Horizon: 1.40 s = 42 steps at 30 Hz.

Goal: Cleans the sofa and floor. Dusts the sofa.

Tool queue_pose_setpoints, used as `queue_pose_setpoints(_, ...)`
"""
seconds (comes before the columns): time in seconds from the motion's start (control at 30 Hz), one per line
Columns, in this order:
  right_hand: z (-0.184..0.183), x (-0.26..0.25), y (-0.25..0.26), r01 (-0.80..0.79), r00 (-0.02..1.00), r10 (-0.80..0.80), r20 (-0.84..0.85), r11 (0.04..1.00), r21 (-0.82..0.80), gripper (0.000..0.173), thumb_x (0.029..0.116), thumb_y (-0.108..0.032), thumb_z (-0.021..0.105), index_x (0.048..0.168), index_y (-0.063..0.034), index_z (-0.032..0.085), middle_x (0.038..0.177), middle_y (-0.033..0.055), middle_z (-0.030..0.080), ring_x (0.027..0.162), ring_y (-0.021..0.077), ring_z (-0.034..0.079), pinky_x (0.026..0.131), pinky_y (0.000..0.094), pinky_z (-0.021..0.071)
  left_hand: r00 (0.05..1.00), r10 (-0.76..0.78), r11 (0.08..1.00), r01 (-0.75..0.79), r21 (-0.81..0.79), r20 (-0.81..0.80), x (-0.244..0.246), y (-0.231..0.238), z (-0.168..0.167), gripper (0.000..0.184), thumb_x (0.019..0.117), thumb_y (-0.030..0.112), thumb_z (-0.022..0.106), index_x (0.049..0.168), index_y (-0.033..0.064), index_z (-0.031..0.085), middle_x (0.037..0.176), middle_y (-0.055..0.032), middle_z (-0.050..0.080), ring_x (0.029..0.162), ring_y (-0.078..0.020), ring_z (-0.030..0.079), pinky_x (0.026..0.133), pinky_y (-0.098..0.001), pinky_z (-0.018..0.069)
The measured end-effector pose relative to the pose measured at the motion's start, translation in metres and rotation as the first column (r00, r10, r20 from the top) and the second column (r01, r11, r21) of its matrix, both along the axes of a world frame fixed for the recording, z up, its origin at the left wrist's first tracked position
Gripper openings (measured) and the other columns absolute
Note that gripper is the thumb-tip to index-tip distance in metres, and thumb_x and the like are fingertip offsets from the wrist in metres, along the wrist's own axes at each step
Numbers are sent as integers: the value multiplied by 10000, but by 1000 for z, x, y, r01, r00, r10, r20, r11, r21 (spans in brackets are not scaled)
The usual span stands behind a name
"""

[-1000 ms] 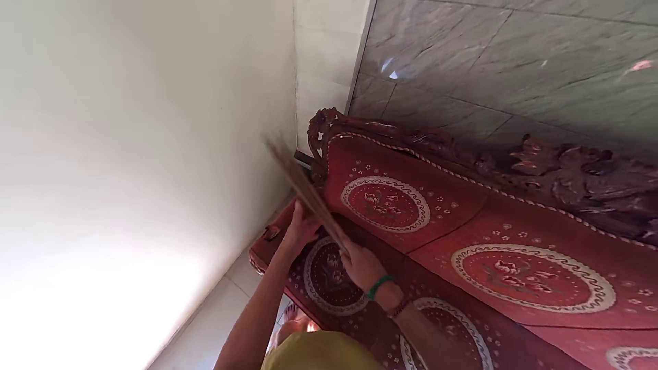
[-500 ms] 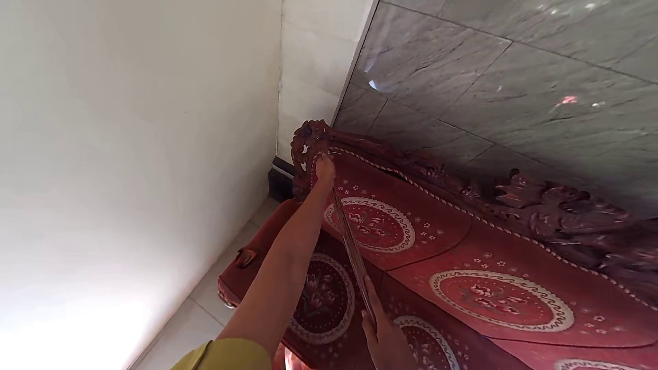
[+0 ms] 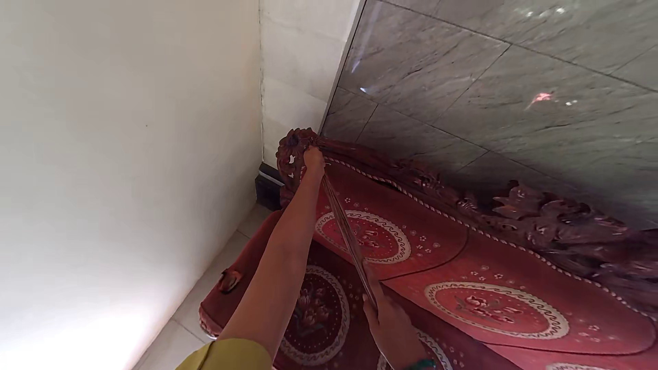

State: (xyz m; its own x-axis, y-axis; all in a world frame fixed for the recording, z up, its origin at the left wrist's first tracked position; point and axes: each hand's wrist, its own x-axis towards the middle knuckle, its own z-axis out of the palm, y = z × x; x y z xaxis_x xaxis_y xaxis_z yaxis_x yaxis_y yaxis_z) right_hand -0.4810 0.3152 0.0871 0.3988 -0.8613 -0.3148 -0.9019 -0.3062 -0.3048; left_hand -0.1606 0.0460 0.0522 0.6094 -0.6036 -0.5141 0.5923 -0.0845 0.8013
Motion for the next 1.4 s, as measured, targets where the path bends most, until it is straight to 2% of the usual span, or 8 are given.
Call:
queue_pose_setpoints(0.23,1,10,-12,11,999,-11,52,1000,-14,687,1060,-273,522,1665,-264,196,882,198,724,742,389,706,728,564,575,994,-80,992,73,-100,-68,19,-2,9,359,1123,268,250,1149,63,542,679,13,390,453,-87,321,417,-228,303)
queue_pose_setpoints(0.3,3,11,-17,31,996,-25,86,997,-66,678,1053,-249,528,1660,-249,227,876,190,728,712,371,702,703,561,576,982,-145,984,130,-121,-119,29,4,14,357,1108,308,282,1063,74,547,700,-34,542,492,-126,499,447,-265,448)
queue_pose_setpoints(0.37,5,11,-24,39,995,-30,98,995,-93,672,1051,-227,526,1658,-245,239,863,193,726,687,369,696,680,566,572,951,-290,953,277,-121,-104,42,24,14,525,1103,443,282,1355,48,518,1134,-172,700,948,-276,701,805,-450,578)
queue_pose_setpoints(0.43,6,19,-34,26,999,-25,38,999,-30,671,1070,-251,506,1664,-288,196,911,190,731,752,377,710,743,575,575,913,-408,911,405,-82,-17,53,53,12,811,1052,663,174,1527,45,400,1449,-220,550,1289,-361,568,1023,-573,471)
queue_pose_setpoints(0.87,41,75,-103,54,996,-56,62,998,30,640,1090,-243,451,1666,-222,172,1125,277,695,988,457,691,903,630,520,983,-85,987,61,149,163,33,300,-53,725,1088,582,143,1545,86,412,1506,-143,539,1409,-310,481,1083,-608,379)
queue_pose_setpoints(1.03,29,75,-102,9,998,-16,54,992,126,585,1092,-237,460,1640,-191,262,1194,282,675,1074,462,670,955,640,501,974,-176,973,150,175,145,1,338,-75,697,1115,511,175,1532,0,403,1499,-212,523,1362,-315,533,1118,-476,426)
queue_pose_setpoints(1.27,13,77,-94,-33,991,15,131,990,139,547,1087,-231,465,1612,-152,337,1271,270,652,1154,438,647,1015,620,483,956,-272,934,234,270,112,-36,370,-80,701,1104,541,189,1493,39,486,1469,-155,575,1359,-306,531,1066,-575,403)
queue_pose_setpoints(1.4,59,73,-81,-39,972,54,228,997,-73,602,1082,-278,476,1646,-296,263,1084,231,710,938,407,695,868,603,532,955,-274,940,240,243,117,-47,380,-72,680,1108,528,187,1508,60,476,1483,-133,568,1380,-292,517,1087,-581,390)
